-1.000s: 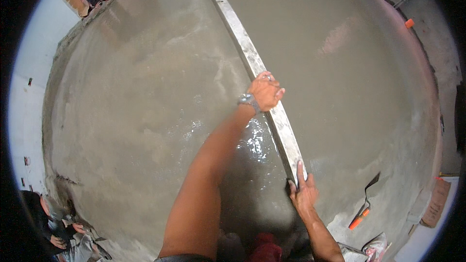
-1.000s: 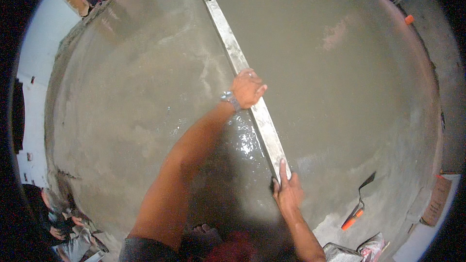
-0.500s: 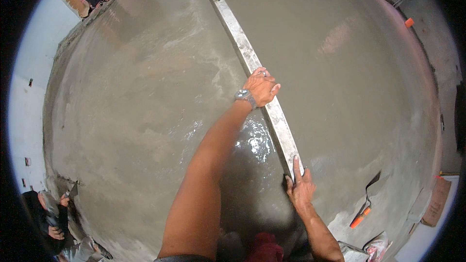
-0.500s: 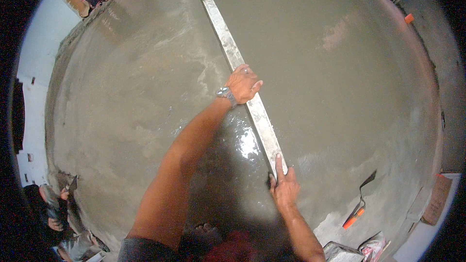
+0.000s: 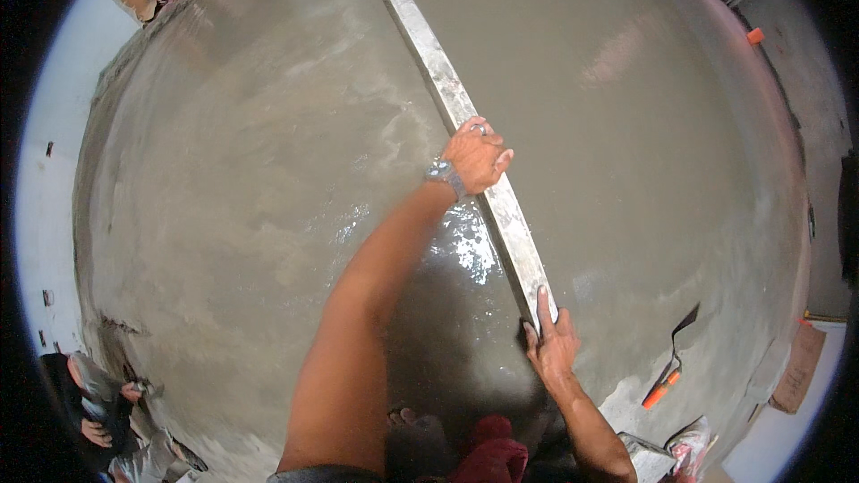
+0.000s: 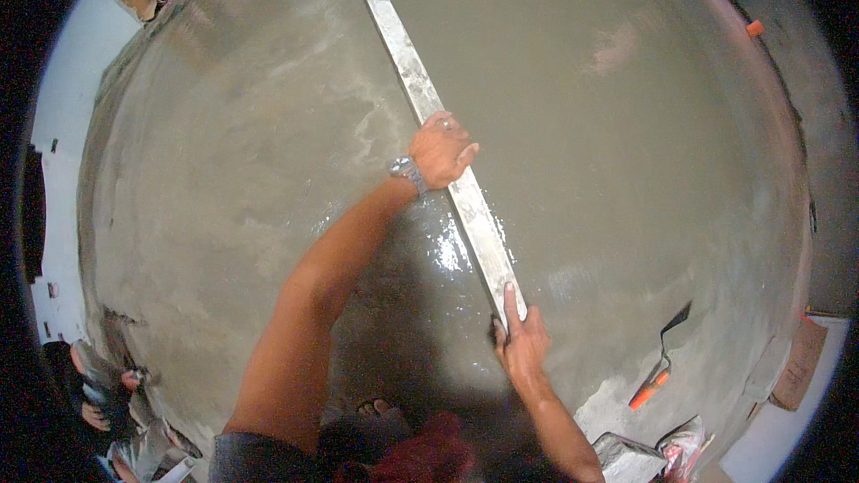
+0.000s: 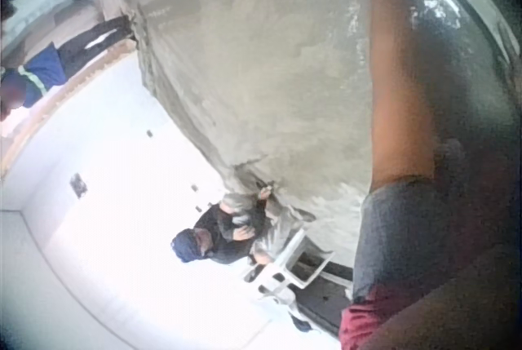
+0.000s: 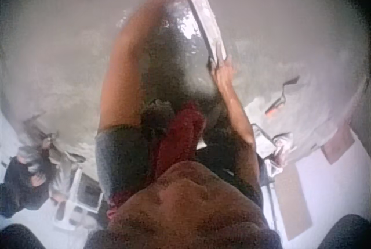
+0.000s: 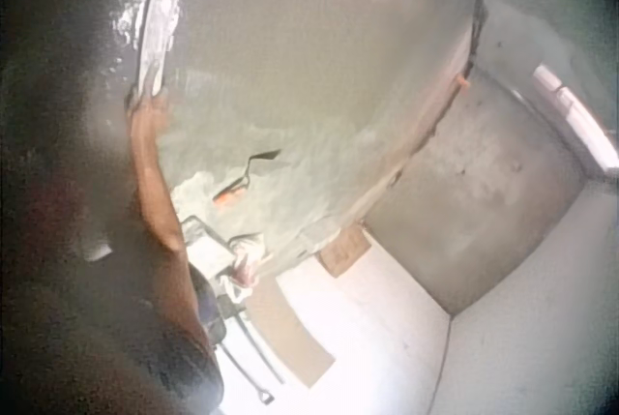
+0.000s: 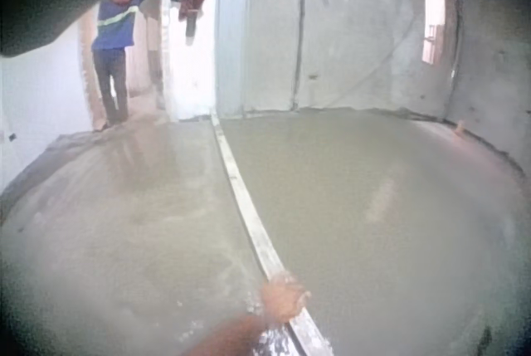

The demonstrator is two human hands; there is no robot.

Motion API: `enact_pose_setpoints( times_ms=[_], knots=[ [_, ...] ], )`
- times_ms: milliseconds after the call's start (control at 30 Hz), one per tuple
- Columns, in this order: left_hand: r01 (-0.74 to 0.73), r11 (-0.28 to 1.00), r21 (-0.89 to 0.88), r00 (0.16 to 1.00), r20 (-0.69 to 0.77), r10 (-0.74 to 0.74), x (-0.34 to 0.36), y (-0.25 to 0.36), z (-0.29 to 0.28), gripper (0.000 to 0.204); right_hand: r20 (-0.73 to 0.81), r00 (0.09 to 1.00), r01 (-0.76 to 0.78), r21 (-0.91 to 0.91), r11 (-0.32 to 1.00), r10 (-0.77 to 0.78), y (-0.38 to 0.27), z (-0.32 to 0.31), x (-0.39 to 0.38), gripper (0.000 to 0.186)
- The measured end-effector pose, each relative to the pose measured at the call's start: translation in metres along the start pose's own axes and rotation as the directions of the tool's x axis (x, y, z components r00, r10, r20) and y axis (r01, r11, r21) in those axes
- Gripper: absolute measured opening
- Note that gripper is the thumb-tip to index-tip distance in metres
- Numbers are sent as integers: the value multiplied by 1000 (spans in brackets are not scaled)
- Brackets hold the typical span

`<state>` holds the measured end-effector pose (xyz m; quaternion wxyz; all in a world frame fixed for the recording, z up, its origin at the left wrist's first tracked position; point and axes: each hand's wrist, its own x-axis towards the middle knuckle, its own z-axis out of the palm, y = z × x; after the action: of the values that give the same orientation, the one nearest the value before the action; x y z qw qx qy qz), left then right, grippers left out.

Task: The person uses a long straightedge to screed and level wet concrete on a floor, moving the tool back and forth to create a flat surface. Another worker is visible nearby using a trowel to smooth the concrete edges.

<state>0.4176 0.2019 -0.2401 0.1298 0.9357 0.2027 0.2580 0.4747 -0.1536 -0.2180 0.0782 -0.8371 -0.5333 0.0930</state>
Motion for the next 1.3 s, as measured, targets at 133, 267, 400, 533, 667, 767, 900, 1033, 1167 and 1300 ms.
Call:
enact_pose_setpoints(
  times_ms=[133, 267, 400, 533, 667, 767, 900, 1033, 1167, 1300],
  knots=[
    [34, 999, 14, 996, 76, -35, 3, 0, 0, 38, 40, 998, -52, -33, 998, 53, -2, 0, -2, 81],
    [77, 993, 85, 993, 87, -85, 0, 5, -9, 40, -9, 1000, -13, 3, 1000, 13, 0, 7, -1, 80],
    [47, 999, 20, 997, 53, -48, -1, -5, -2, 39, 10, 1000, 16, 13, 1000, -16, 1, 1, 0, 80],
    [79, 996, 30, 987, 137, -83, 3, -1, -5, 41, -3, 1000, -11, 42, 999, 11, -2, -1, 1, 81],
    [87, 993, 73, 990, 107, -95, 1, 0, -4, 41, -21, 999, 30, 42, 999, -29, 1, 5, 4, 80],
    [82, 997, 17, 989, 122, -83, 1, 6, -9, 42, -5, 999, 39, 57, 998, -39, 5, 0, -2, 80],
    [77, 997, 9, 989, 129, -78, 6, -2, -6, 43, 33, 999, -28, 42, 999, 27, 0, -3, 1, 80],
    [103, 992, 67, 988, 107, -110, -1, -4, -1, 42, 39, 999, -3, 42, 999, 1, -4, -1, 4, 80],
    [72, 997, 24, 990, 121, -75, 1, 0, -3, 41, 33, 999, 25, 47, 999, -26, 4, -1, 0, 81],
    [86, 996, 22, 989, 115, -88, 3, -4, -2, 40, 37, 999, -6, 30, 1000, 5, -1, 0, 3, 81]
  ],
)
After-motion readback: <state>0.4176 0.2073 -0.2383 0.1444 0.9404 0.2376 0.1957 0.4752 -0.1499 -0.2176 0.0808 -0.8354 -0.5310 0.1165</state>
